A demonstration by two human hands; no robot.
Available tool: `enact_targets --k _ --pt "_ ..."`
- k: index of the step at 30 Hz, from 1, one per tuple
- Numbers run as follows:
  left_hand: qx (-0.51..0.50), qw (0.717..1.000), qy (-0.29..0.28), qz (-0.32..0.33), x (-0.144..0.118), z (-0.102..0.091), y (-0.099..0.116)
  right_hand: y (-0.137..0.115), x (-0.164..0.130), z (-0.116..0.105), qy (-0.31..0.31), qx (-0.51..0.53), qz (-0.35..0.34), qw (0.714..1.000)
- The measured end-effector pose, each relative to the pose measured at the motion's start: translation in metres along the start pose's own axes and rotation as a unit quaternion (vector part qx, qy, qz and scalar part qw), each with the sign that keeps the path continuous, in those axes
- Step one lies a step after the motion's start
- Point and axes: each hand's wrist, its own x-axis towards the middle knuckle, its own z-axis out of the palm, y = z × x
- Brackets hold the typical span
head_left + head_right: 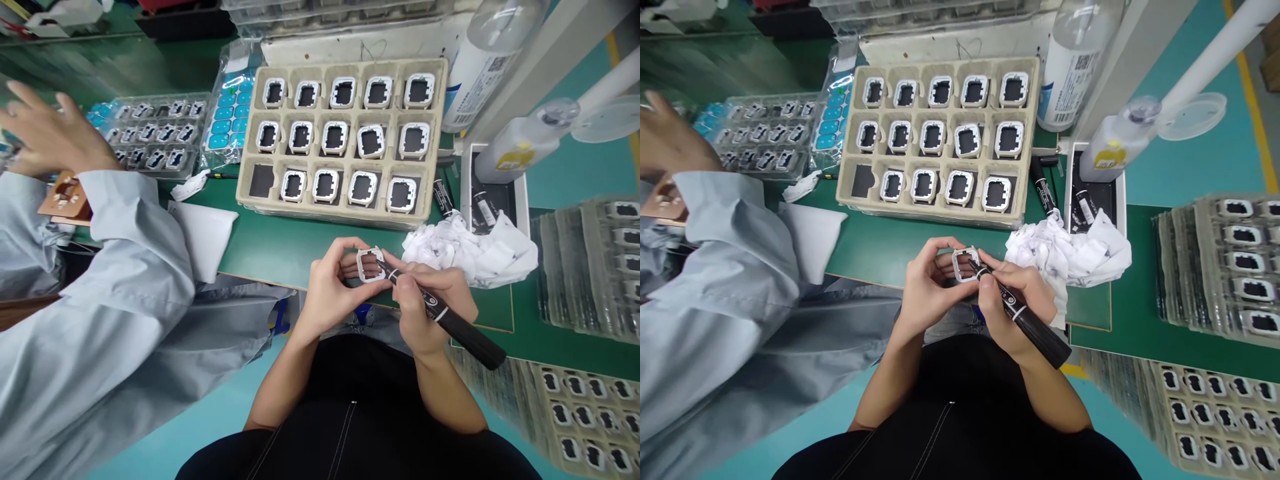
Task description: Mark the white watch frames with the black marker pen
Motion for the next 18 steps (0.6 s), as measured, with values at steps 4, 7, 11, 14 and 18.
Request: enact_targets --k 4,7,11,14,18 --pt "0.003 1.000 -0.005 -0.001 -0.0004 -0.0017 -0.0019 -0.0022 0.0018 -0.0008 -0.001 0.006 -0.017 1.000" --pt "-0.005 1.000 -0.012 0.014 -0.0009 -0.0019 -0.0050 -0.0032 0.0036 0.0008 0.003 0.037 -0.038 0.999" --pt "-0.002 0.999 -0.021 0.025 0.0007 -0.0015 -0.0045 -0.0019 0.0026 0.0012 0.012 0.028 -0.048 0.998" --pt "0.005 0.999 -0.019 0.034 0.0025 -0.0018 -0.0035 -0.0016 0.0003 0.0000 0.010 0.017 -0.043 0.999" --pt "-0.007 0.998 -0.028 0.047 0.0011 -0.0015 -0.0070 -0.0029 -0.0025 -0.0019 0.009 0.008 -0.034 0.999"
